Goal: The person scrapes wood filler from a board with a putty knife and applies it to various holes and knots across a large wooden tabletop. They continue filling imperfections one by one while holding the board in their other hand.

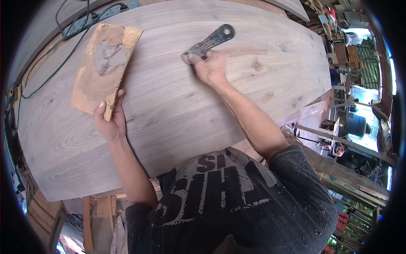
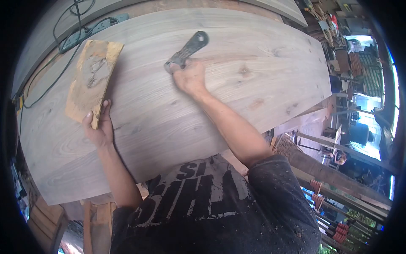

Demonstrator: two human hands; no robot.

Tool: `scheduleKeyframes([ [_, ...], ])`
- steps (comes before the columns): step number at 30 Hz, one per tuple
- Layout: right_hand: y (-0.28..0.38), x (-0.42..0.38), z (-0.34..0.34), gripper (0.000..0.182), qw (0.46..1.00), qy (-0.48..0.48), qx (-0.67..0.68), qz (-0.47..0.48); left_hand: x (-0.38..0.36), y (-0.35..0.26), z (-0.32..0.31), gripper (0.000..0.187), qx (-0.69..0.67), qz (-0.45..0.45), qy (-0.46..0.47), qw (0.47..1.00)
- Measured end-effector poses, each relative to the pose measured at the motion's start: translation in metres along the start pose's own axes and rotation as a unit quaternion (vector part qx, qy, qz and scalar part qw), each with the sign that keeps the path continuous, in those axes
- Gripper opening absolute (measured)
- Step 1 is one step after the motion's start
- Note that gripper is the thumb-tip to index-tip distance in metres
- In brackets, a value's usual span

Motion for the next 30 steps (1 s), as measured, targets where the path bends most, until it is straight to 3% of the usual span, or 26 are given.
scheduleKeyframes([
  [4, 0.015, -0.006, -0.024, 0.021, 0.998, 0.056, -0.034, 0.003, -0.001, 0.003, 0.003, 0.060, -0.005, 0.005, 0.003, 1.000],
  [7, 0.011, 0.003, 0.008, 0.022, 0.995, 0.096, 0.022, -0.025, -0.003, 0.002, -0.006, 0.058, -0.011, -0.018, 0.011, 1.000],
  [9, -0.003, 0.008, 0.012, 0.021, 0.995, 0.095, 0.023, 0.018, -0.005, 0.003, -0.003, 0.058, -0.012, -0.010, -0.010, 1.000],
  [11, 0.013, 0.008, 0.015, 0.012, 0.982, 0.117, -0.065, 0.132, -0.003, 0.002, -0.003, 0.058, -0.014, -0.006, -0.018, 1.000],
  [13, 0.013, 0.013, 0.014, 0.010, 0.977, 0.117, -0.082, 0.161, -0.002, 0.002, -0.002, 0.058, -0.019, 0.001, -0.012, 1.000],
  [15, 0.015, 0.009, 0.004, 0.011, 0.905, 0.144, -0.164, 0.366, -0.003, 0.000, -0.003, 0.058, -0.011, 0.000, -0.004, 1.000],
  [19, 0.017, -0.002, 0.008, 0.015, 0.901, 0.213, -0.165, 0.339, -0.003, 0.001, -0.001, 0.057, -0.011, 0.005, 0.004, 1.000],
  [23, 0.021, 0.013, 0.005, 0.016, 0.905, 0.197, -0.139, 0.352, -0.005, -0.001, -0.006, 0.056, -0.012, -0.009, -0.012, 1.000],
  [25, 0.022, 0.012, -0.008, 0.025, 0.892, 0.182, -0.119, 0.396, -0.006, -0.001, -0.005, 0.055, -0.005, -0.003, -0.006, 1.000],
  [30, 0.018, -0.007, -0.021, 0.033, 0.891, 0.205, -0.185, 0.360, -0.006, -0.002, 0.002, 0.058, -0.016, -0.001, -0.014, 1.000],
])
Point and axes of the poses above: each hand's wrist, its own x-axis towards the middle knuckle, its own z-axis out of the back of the hand, y = z × x, the point moved 5 cm from there along x, towards the middle knuckle, and after that the axes turned 2 degrees about y, right-handed, at the moved point
